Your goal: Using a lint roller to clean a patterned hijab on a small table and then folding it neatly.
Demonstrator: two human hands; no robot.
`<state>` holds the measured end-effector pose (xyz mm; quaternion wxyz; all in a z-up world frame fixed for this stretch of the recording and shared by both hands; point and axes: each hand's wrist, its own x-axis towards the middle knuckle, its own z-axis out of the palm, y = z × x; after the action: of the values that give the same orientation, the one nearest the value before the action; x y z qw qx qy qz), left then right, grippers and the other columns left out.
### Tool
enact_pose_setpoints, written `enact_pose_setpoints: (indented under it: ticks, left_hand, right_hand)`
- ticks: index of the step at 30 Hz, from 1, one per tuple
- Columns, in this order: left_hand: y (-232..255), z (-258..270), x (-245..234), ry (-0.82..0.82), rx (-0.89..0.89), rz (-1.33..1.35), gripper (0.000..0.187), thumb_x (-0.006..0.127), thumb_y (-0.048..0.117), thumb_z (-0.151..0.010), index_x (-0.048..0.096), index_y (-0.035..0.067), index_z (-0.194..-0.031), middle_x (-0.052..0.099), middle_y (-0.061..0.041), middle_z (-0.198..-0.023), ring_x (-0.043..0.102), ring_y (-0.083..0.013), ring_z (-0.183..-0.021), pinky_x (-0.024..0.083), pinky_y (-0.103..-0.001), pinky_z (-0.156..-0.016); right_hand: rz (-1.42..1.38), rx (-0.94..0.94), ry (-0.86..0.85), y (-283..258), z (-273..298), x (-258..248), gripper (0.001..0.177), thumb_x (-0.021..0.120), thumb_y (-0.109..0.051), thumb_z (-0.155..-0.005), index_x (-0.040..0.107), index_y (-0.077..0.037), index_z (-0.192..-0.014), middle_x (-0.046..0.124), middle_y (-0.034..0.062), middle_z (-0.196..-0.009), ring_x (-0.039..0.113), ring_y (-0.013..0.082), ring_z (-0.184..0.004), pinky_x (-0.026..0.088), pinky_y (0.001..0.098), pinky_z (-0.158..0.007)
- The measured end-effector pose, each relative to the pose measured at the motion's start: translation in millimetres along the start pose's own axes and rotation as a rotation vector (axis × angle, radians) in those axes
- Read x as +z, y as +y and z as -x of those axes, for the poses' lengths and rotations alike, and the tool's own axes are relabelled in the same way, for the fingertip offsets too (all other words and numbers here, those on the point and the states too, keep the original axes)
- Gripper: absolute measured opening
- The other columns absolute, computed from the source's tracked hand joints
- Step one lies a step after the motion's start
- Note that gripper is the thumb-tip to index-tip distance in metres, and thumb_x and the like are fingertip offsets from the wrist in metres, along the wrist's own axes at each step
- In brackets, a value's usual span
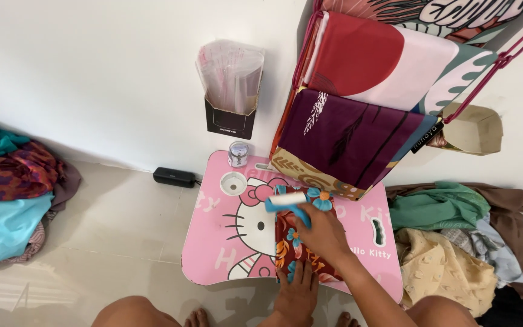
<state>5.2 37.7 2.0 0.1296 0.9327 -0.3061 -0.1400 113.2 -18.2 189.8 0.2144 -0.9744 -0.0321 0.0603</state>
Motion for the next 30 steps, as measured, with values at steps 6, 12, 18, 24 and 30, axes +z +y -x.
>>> enact_pose_setpoints:
  ticks: [6, 12, 18, 24, 30]
  left_hand:
    - [1, -15, 13, -0.068, -0.002, 0.069, 0.086, 0.073, 0.018, -0.085, 0.031, -0.010, -0.155, 0.016, -0.040, -0.158, 0.010, -0.0579, -0.148, 0.022, -0.095, -0.089]
    - [3, -21, -4, -0.099, -0.065, 0.045, 0.080, 0.081, 0.026, -0.082, 0.047, -0.003, -0.147, 0.020, -0.036, -0.161, 0.017, -0.0543, -0.142, 0.033, -0.086, -0.080]
    - [1, -15, -29, -0.134, -0.028, 0.048, 0.080, 0.082, 0.027, -0.081, 0.046, -0.009, -0.142, 0.021, -0.039, -0.157, 0.016, -0.0565, -0.142, 0.034, -0.086, -0.082]
    - [-2, -18, -1, 0.074, -0.041, -0.053, 0.054, 0.050, 0.014, -0.101, 0.043, -0.001, -0.153, 0.020, -0.034, -0.162, 0.032, -0.0542, -0.132, 0.039, -0.082, -0.074]
    - [-3, -18, 15, 0.052, 0.030, -0.047, 0.048, 0.045, 0.021, -0.106, 0.045, 0.002, -0.150, 0.024, -0.033, -0.161, 0.026, -0.0597, -0.130, 0.035, -0.088, -0.071]
  right_hand:
    - [0.217, -0.031, -0.147, 28, 37, 25, 0.029, 0.059, -0.030, -0.090, 0.066, -0.019, -0.116, 0.077, 0.0089, -0.078, 0.073, 0.0352, -0.071, 0.056, 0.0470, -0.066]
    - [0.104, -0.122, 0.013, 32, -11, 40, 0.030, 0.063, -0.026, -0.090, 0.069, -0.015, -0.116, 0.074, 0.0062, -0.070, 0.068, 0.0266, -0.059, 0.051, 0.0413, -0.055]
    - [0.014, -0.079, 0.012, 37, -61, 52, 0.043, 0.061, -0.030, -0.093, 0.062, -0.012, -0.132, 0.078, 0.0102, -0.096, 0.074, 0.0307, -0.079, 0.058, 0.0443, -0.069]
    - [0.070, -0.015, 0.016, 29, -20, 6, 0.039, 0.059, -0.032, -0.093, 0.067, -0.018, -0.128, 0.074, 0.0042, -0.070, 0.068, 0.0249, -0.061, 0.053, 0.0396, -0.061]
    - [0.271, 0.090, -0.084, 68, 29, 6, 0.038, 0.058, -0.032, -0.090, 0.065, -0.021, -0.125, 0.079, 0.0076, -0.091, 0.075, 0.0332, -0.080, 0.057, 0.0446, -0.068]
